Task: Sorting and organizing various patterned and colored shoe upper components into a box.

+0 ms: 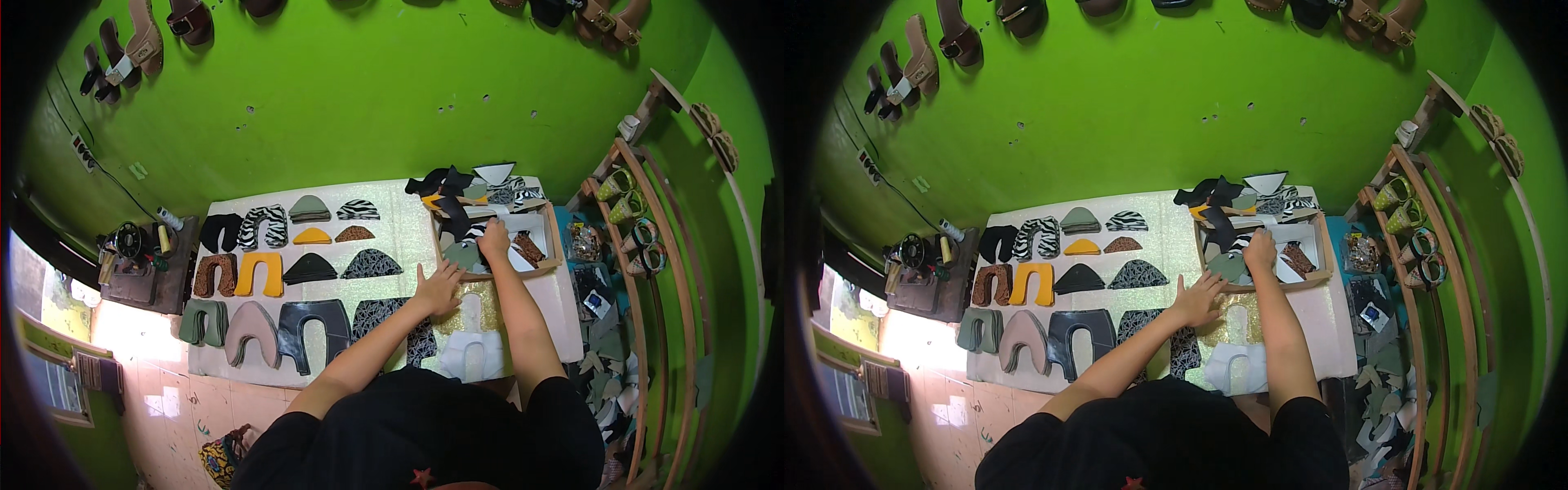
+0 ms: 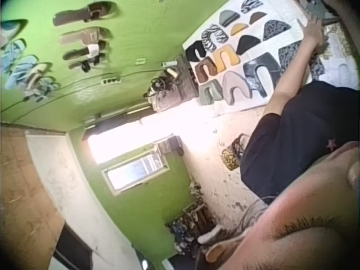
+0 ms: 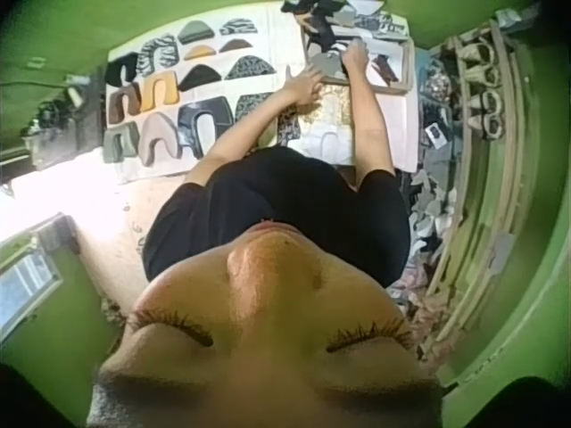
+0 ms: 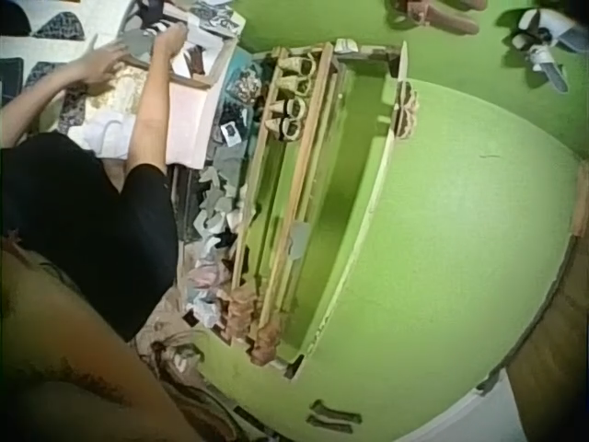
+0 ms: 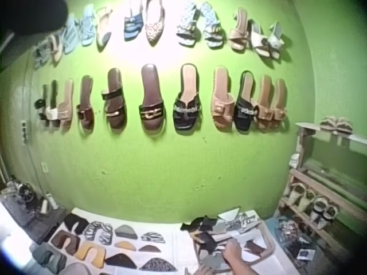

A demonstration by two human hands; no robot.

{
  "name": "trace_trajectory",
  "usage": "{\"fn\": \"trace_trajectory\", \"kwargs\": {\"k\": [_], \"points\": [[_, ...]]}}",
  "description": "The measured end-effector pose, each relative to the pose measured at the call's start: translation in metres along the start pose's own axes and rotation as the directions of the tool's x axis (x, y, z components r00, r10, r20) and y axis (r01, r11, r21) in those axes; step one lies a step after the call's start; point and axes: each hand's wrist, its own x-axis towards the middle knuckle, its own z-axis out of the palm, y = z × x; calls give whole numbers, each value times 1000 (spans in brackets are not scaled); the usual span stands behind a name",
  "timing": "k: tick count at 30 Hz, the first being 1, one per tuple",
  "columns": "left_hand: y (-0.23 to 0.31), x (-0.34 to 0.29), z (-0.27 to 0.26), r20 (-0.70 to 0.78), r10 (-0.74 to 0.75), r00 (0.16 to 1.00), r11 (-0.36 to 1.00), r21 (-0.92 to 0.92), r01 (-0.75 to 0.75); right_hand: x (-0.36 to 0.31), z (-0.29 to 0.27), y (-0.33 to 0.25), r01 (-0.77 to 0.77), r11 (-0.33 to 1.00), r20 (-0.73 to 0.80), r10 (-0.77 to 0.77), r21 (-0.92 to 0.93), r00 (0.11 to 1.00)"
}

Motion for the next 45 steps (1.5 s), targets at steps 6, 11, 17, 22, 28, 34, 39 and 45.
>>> {"fn": "trace_trajectory", "kwargs": {"k": [6, 11, 17, 22, 28, 34, 39, 45], "points": [[-1, 0, 1, -14, 12, 1000, 999, -31, -13, -2, 0, 6, 60, 998, -49, -60, 1, 997], [1, -1, 0, -19, 15, 1000, 999, -50, -16, 0, 4, 15, 1, 988, 35, -6, 154, 999], [0, -2, 1, -14, 3, 1000, 999, -52, -3, -5, 6, 18, 191, 978, -127, -179, 83, 976], [0, -2, 2, -24, 3, 1000, 999, -50, -4, -4, 7, 19, 88, 992, -24, -87, 86, 996], [-1, 0, 4, -23, 9, 1000, 999, -53, -10, 1, 15, 21, 61, 997, -6, -61, 56, 998], [-2, -1, 3, -17, 12, 1000, 998, -67, -13, 1, 14, 19, 103, 995, 11, -103, 6, 995], [-2, -2, 3, -25, 14, 1000, 997, -77, -16, 0, 17, 19, 94, 996, -21, -93, 10, 995], [-2, -2, 3, -21, 16, 1000, 997, -70, -18, 4, 23, 24, 58, 998, 33, -59, 34, 998]]}}
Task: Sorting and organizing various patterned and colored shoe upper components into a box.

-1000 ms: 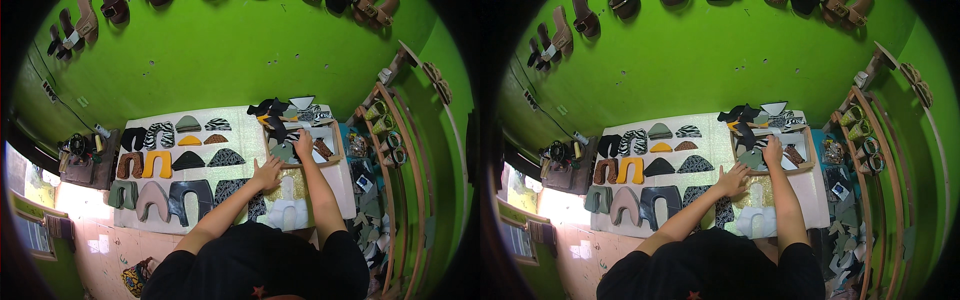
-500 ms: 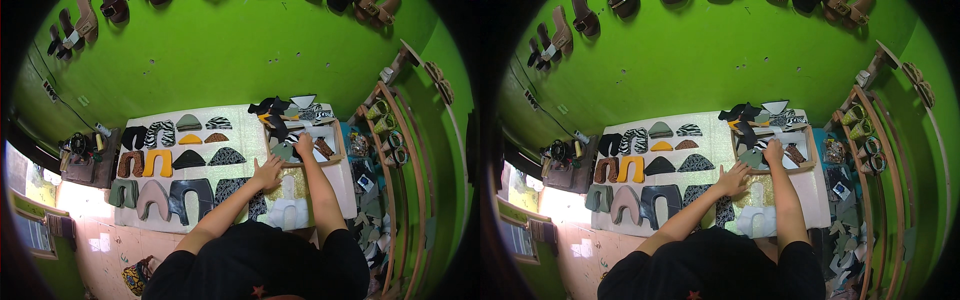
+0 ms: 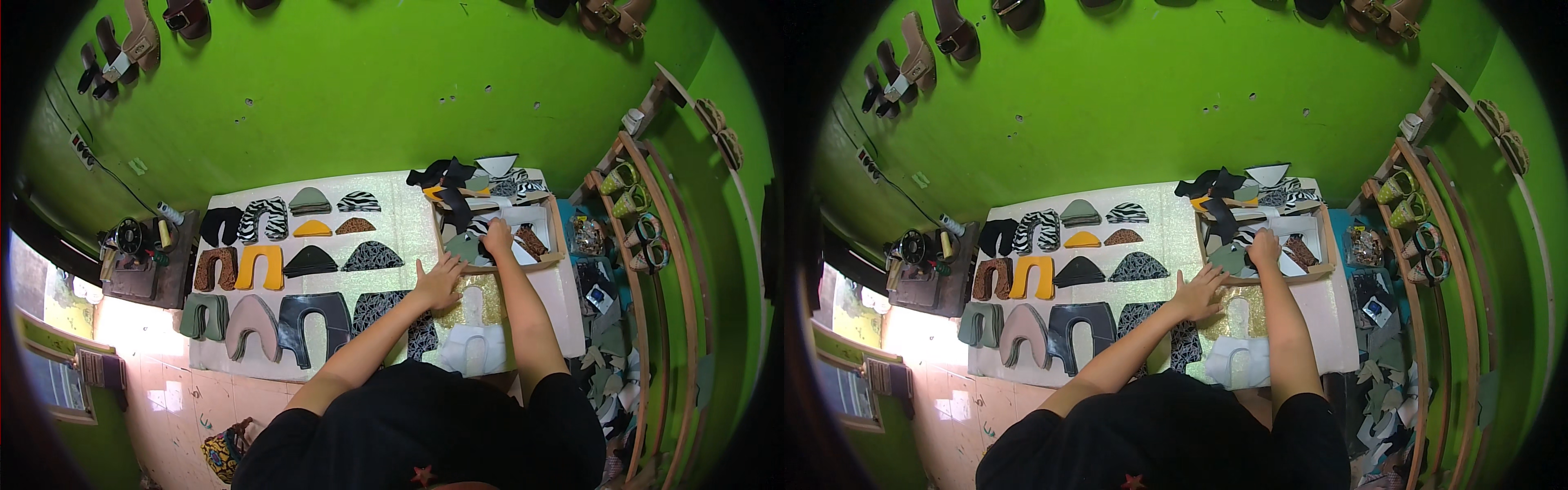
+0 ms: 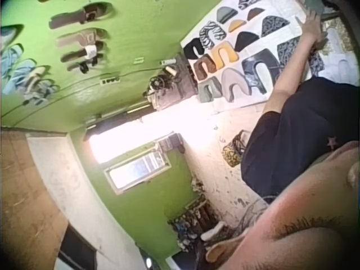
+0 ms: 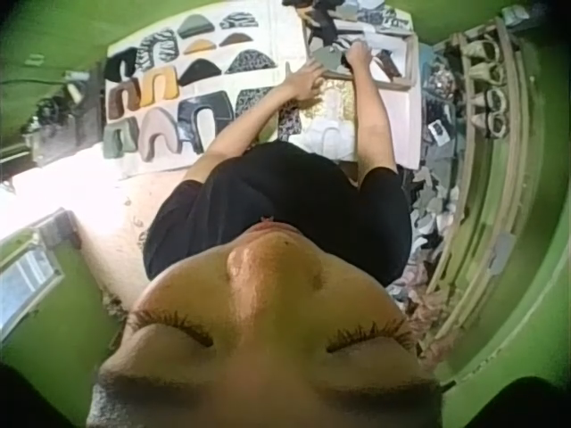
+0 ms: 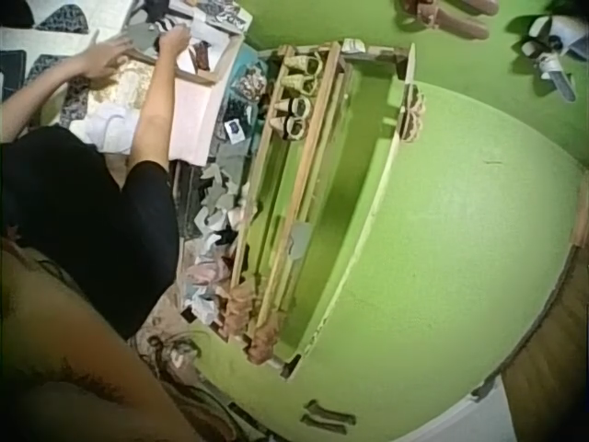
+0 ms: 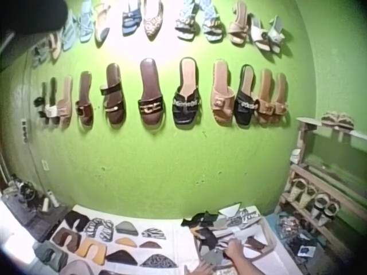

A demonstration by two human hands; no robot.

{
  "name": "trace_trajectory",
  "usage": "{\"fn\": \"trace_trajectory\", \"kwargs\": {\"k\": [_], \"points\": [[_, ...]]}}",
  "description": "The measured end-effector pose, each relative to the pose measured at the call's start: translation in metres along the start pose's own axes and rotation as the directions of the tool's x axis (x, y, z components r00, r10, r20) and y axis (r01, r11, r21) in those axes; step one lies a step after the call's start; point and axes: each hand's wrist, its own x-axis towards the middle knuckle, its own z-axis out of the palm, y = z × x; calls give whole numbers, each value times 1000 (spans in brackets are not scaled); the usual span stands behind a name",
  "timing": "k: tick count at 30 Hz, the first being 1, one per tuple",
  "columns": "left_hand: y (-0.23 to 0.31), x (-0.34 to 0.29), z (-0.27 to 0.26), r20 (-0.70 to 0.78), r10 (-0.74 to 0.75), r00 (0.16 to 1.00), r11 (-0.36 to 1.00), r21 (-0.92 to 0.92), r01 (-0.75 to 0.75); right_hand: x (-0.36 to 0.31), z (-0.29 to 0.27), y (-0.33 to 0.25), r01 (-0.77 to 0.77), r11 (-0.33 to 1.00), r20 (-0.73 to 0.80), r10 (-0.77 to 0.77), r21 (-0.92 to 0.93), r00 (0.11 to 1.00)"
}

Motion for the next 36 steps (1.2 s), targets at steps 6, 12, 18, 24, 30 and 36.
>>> {"fn": "trace_trajectory", "kwargs": {"k": [6, 12, 18, 24, 30, 36], "points": [[0, 0, 0, 5, -7, 1000, 1000, -6, 7, -1, 0, 1, -50, 998, 58, 47, 49, 997], [1, 2, -1, 9, -2, 1000, 1000, -6, 2, -8, -3, 2, -7, 999, 69, 9, -31, 998], [2, 0, 0, 0, -11, 1000, 1000, 18, 11, -15, -3, -1, -6, 998, -33, 8, 59, 999], [5, 1, 1, 8, -37, 999, 999, -3, 37, -16, -1, -1, -2, 1000, -21, 2, -3, 1000], [9, 2, 1, 2, -63, 998, 998, -2, 63, -16, 2, -1, -10, 999, 6, 11, -38, 1000], [14, 3, 4, -16, -81, 997, 997, 15, 81, -20, 4, 12, 71, 994, -1, -72, 79, 997]]}}
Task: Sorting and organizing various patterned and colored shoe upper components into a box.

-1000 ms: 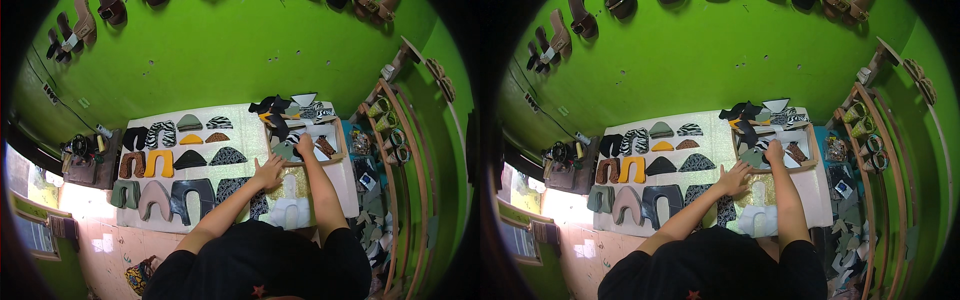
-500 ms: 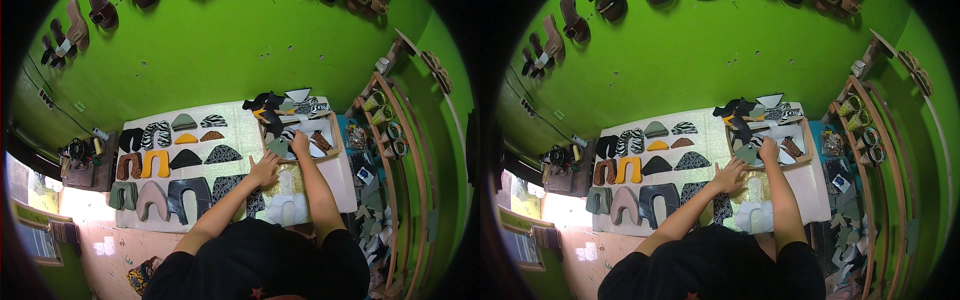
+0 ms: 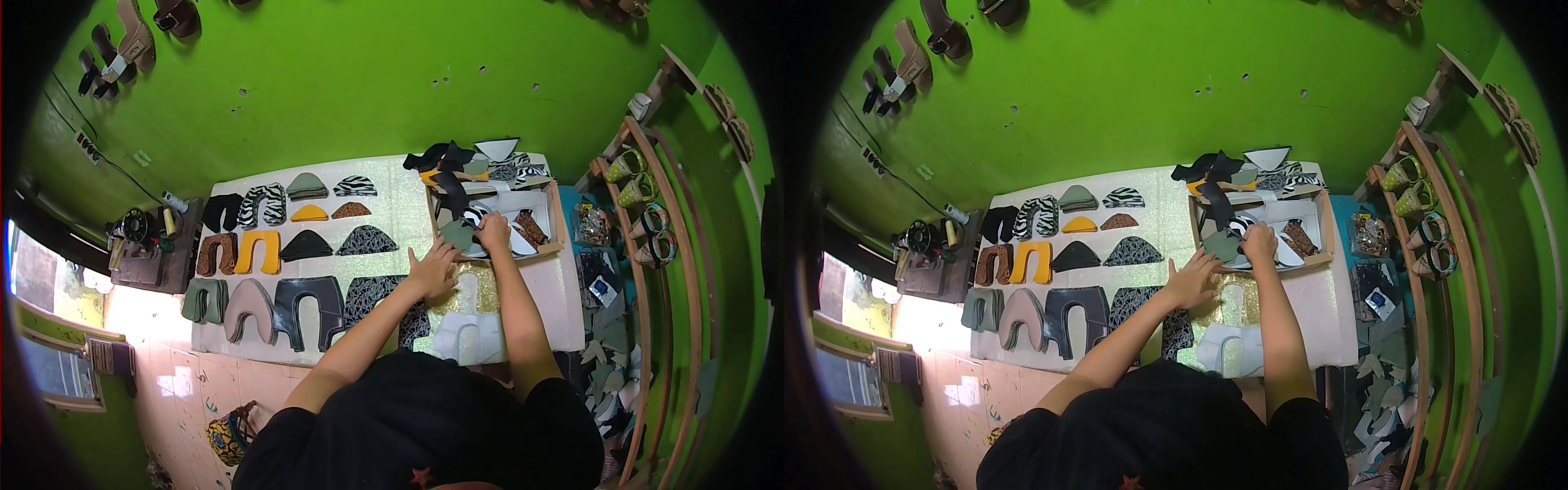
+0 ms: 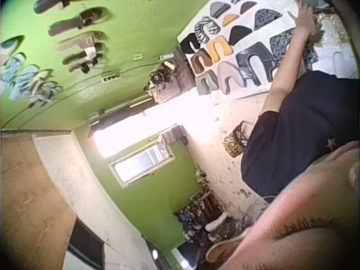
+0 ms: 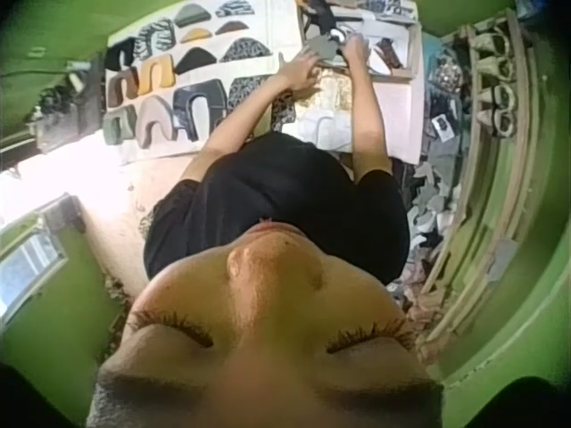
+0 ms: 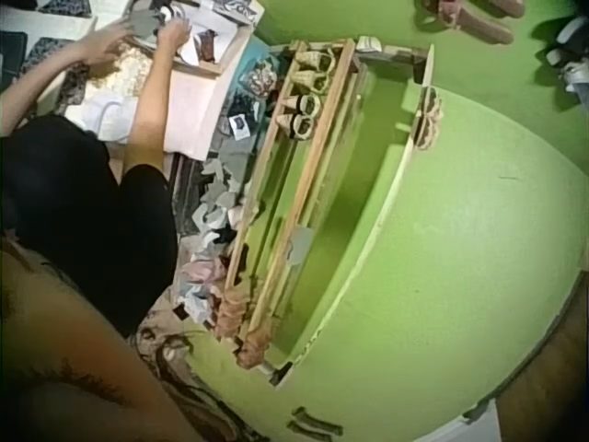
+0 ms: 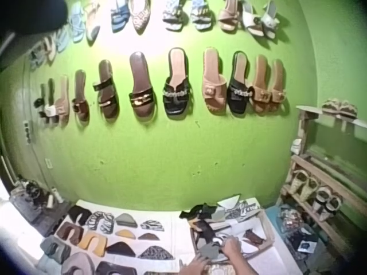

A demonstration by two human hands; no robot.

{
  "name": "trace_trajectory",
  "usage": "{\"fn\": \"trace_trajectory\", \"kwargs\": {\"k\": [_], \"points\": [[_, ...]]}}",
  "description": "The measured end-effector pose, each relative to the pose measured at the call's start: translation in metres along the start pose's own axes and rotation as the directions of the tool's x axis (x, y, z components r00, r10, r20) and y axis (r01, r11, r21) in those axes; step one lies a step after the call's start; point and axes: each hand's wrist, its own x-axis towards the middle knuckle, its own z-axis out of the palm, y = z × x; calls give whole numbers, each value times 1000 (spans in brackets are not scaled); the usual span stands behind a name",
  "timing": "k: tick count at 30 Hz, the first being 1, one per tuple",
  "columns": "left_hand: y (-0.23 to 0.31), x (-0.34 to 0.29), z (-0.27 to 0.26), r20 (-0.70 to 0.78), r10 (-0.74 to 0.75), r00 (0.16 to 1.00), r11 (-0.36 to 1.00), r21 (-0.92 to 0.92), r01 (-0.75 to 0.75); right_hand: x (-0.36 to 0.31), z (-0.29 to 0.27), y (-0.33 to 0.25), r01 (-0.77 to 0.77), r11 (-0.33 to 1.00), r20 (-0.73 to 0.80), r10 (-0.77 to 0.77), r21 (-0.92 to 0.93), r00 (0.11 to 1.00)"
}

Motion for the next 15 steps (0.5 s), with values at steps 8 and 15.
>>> {"fn": "trace_trajectory", "kwargs": {"k": [8, 15], "points": [[6, -2, 10, -60, -36, 998, 999, 14, 37, -6, -1, 1, 69, 992, -88, -60, 106, 994], [12, -4, 14, -118, -86, 989, 996, -23, 84, 1, -3, -7, -71, 997, 4, 71, -28, 997]]}}
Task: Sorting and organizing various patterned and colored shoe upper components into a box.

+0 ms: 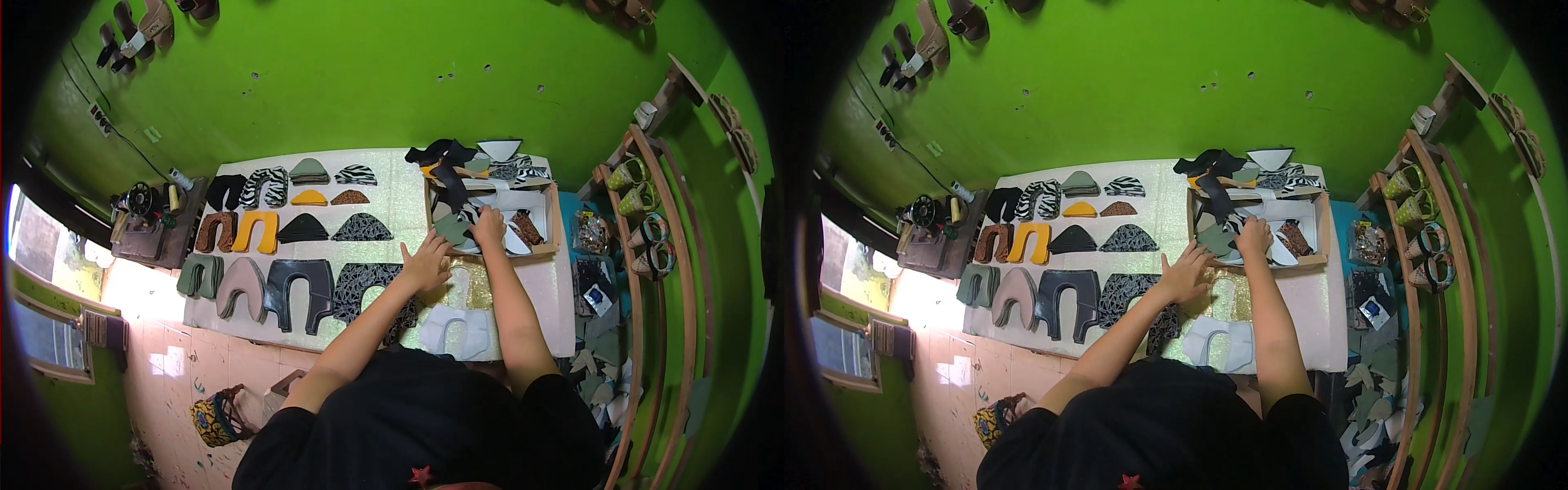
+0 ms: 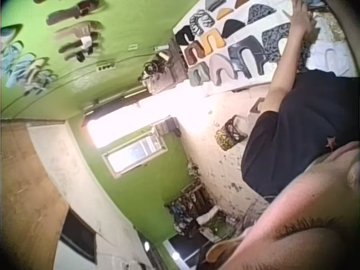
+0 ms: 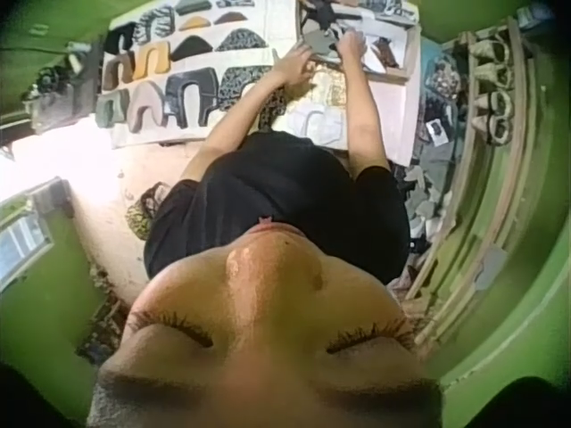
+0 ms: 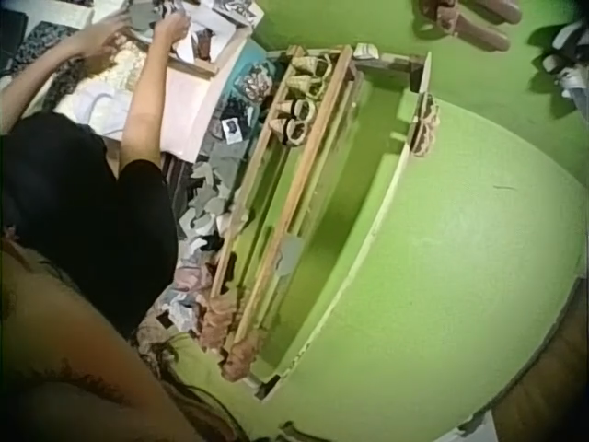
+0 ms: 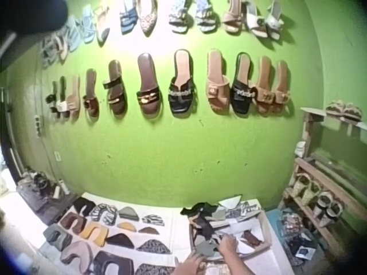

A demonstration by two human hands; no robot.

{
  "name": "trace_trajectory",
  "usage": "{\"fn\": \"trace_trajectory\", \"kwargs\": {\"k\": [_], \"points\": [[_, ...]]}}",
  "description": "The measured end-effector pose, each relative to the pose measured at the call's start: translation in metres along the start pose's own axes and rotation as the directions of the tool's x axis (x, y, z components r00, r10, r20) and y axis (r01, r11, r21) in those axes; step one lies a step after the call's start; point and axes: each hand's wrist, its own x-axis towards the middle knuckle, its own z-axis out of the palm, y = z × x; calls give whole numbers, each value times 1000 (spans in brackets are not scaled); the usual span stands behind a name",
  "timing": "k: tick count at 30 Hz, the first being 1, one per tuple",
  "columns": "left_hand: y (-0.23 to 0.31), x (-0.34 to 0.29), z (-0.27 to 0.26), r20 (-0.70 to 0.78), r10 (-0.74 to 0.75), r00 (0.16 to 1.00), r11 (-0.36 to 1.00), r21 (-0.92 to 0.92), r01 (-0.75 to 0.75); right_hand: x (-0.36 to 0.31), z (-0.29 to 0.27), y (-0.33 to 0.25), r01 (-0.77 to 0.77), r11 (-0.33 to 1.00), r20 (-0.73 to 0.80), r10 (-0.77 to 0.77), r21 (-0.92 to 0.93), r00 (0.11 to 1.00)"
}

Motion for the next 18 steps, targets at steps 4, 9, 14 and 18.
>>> {"fn": "trace_trajectory", "kwargs": {"k": [4, 9, 14, 18], "points": [[1, 3, 5, -15, -22, 1000, 1000, 14, 22, 0, -1, -1, -7, 1000, 64, 6, 17, 998], [5, 3, 8, -14, -72, 997, 993, 94, 73, 0, -3, 0, -34, 981, 100, 15, 192, 995], [15, 9, 9, -19, -58, 998, 986, 157, 60, 27, 15, 49, -17, 758, 20, 5, 651, 1000], [-13, 6, 5, -27, -20, 999, 999, -51, 19, -17, -17, 5, -6, 473, 10, -5, 881, 1000]]}}
